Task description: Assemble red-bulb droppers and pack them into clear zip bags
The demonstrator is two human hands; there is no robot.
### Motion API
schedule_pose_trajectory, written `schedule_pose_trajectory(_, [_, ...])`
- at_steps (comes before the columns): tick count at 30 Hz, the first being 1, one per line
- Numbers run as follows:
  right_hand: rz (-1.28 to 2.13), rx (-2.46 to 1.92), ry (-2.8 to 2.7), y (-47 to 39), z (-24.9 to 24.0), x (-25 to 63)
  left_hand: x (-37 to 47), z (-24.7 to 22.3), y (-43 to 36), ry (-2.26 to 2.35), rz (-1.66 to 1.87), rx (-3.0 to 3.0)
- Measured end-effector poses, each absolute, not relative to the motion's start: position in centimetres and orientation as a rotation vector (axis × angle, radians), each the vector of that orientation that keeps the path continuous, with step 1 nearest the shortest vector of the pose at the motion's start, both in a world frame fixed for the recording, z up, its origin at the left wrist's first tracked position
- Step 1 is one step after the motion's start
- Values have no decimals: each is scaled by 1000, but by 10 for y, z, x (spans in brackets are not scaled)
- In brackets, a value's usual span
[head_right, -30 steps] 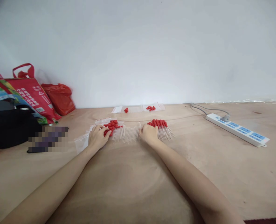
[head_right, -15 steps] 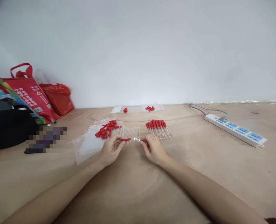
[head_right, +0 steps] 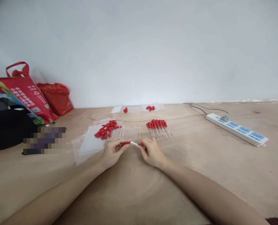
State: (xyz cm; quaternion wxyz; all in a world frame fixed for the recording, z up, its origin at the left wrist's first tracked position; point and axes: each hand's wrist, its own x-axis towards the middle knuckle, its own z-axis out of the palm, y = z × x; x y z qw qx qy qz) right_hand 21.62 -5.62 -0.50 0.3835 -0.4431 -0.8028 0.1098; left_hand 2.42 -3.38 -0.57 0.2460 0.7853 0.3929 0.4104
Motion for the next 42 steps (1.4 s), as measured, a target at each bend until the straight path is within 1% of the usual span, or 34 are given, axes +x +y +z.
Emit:
schedule_pose_trajectory(6, [310, -1004, -2121, -51, -9, 219, 22, -3, -37, 1060, 1107, 2242])
schedule_pose_trajectory(13, [121, -936, -2220, -44, -12, 227, 24, 4, -42, 999, 1005, 2256])
schedule_pose_trajectory(20, [36, -957, -2242, -54, -5, 223, 23, 3, -44, 908, 1088, 2369])
schedule_pose_trajectory(26, [136, -959, -2268, -59, -4, 216, 22, 1, -47, 835, 1063, 2530])
schedule_pose_trajectory(30, [228, -972, -2284, -58, -4, 213, 23, 1, -47, 812, 1055, 2560])
schedule_pose_trajectory(35, [261, -977, -2358, -52, 1, 213, 23, 2, -43, 811, 1081, 2578])
schedule_pose_trajectory(39, [157, -990, -2471, -50, 7, 217, 16, 2, -32, 816, 1099, 2615])
schedule_pose_trajectory(42, [40, -1144, -2417, -44, 8, 228, 5, 2, -20, 964, 1124, 2664])
